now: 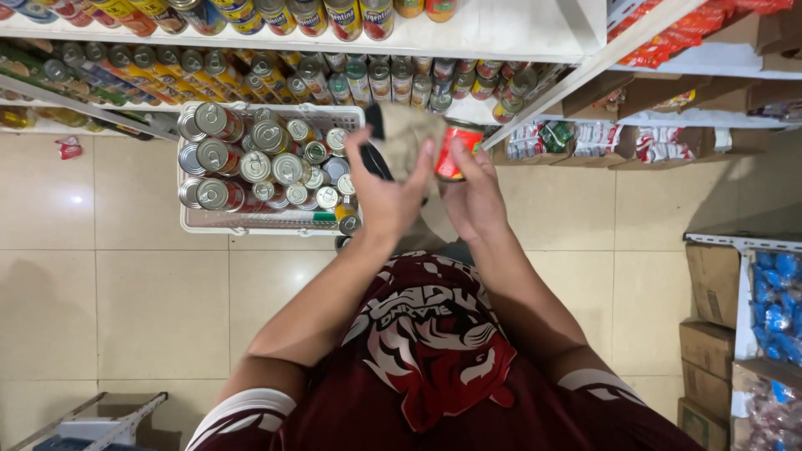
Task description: Wiping canned goods with a cloth and placing them on a shelf.
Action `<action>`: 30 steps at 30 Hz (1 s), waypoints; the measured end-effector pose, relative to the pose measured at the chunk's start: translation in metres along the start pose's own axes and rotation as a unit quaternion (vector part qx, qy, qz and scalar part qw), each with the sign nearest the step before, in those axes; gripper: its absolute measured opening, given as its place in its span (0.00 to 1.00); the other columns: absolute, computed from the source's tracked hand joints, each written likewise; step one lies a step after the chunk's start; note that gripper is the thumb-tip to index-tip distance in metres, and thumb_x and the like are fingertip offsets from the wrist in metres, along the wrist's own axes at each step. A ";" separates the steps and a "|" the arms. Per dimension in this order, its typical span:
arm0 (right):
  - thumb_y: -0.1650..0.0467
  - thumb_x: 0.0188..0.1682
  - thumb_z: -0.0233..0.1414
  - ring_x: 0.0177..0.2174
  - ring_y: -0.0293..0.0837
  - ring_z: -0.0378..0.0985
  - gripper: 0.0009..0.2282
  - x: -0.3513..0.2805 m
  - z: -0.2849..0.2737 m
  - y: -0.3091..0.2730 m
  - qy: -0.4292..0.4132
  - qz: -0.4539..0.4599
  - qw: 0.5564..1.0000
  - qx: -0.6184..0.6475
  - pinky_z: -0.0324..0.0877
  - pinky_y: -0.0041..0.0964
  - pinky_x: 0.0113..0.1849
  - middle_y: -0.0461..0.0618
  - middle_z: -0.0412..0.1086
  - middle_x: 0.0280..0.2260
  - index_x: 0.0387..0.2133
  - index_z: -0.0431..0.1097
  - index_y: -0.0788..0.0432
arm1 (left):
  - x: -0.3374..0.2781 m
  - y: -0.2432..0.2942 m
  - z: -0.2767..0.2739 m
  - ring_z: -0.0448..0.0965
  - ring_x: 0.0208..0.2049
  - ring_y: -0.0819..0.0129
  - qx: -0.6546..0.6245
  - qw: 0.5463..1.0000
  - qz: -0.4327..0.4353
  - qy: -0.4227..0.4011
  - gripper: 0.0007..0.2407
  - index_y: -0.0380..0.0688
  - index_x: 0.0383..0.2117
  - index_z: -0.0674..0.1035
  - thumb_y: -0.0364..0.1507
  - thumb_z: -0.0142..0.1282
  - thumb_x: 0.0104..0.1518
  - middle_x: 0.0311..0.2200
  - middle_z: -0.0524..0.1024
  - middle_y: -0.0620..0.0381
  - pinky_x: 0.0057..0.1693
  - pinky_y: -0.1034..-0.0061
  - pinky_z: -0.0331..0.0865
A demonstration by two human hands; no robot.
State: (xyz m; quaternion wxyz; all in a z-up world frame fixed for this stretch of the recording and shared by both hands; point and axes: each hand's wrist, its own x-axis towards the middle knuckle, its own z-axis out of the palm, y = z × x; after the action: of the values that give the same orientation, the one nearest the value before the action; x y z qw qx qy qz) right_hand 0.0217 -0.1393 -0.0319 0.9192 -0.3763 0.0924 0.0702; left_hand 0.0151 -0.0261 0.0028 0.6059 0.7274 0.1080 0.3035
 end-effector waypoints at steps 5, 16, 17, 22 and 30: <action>0.65 0.53 0.57 0.43 0.45 0.80 0.14 0.002 0.004 -0.003 0.018 0.009 0.999 0.038 0.74 0.44 0.50 0.55 0.76 0.44 0.48 0.70 0.59 | -0.003 0.009 -0.005 0.83 0.41 0.44 -0.016 0.999 -0.004 -0.031 0.30 0.40 0.49 0.68 0.34 0.77 0.44 0.37 0.78 0.37 0.49 0.54 0.74; 0.49 0.51 0.49 0.46 0.44 0.77 0.30 -0.008 0.024 -0.020 0.036 0.059 0.989 0.134 0.72 0.40 0.55 0.51 0.72 0.49 0.57 0.63 0.59 | -0.002 0.018 -0.012 0.81 0.41 0.48 -0.071 0.996 -0.028 -0.056 0.27 0.39 0.49 0.67 0.33 0.74 0.48 0.37 0.76 0.39 0.50 0.55 0.73; 0.49 0.52 0.47 0.45 0.45 0.77 0.31 -0.009 0.030 -0.025 0.025 0.072 0.989 0.127 0.73 0.41 0.54 0.53 0.72 0.49 0.58 0.61 0.60 | -0.004 0.022 -0.013 0.82 0.41 0.53 -0.076 0.995 -0.028 -0.064 0.27 0.41 0.49 0.68 0.33 0.74 0.48 0.36 0.77 0.42 0.49 0.57 0.73; 0.48 0.52 0.46 0.42 0.45 0.78 0.32 -0.007 0.032 -0.023 0.001 0.107 0.979 0.172 0.75 0.43 0.51 0.54 0.72 0.47 0.58 0.59 0.63 | 0.013 0.006 -0.007 0.82 0.41 0.50 -0.077 0.994 0.005 -0.072 0.29 0.40 0.49 0.68 0.34 0.77 0.46 0.37 0.76 0.40 0.50 0.57 0.73; 0.50 0.49 0.52 0.34 0.48 0.79 0.31 -0.005 0.039 -0.038 0.015 0.169 0.969 0.181 0.77 0.39 0.42 0.62 0.73 0.39 0.49 0.63 0.68 | 0.023 0.008 -0.016 0.80 0.45 0.58 -0.045 0.999 0.009 -0.019 0.27 0.43 0.50 0.69 0.33 0.76 0.48 0.40 0.77 0.43 0.54 0.62 0.71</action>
State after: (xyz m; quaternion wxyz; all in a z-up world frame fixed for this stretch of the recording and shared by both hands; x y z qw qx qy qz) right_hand 0.0293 -0.1389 0.0218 0.9452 -0.1836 0.1795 0.2016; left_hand 0.0224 -0.0030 0.0188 0.6370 0.7061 0.0766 0.2997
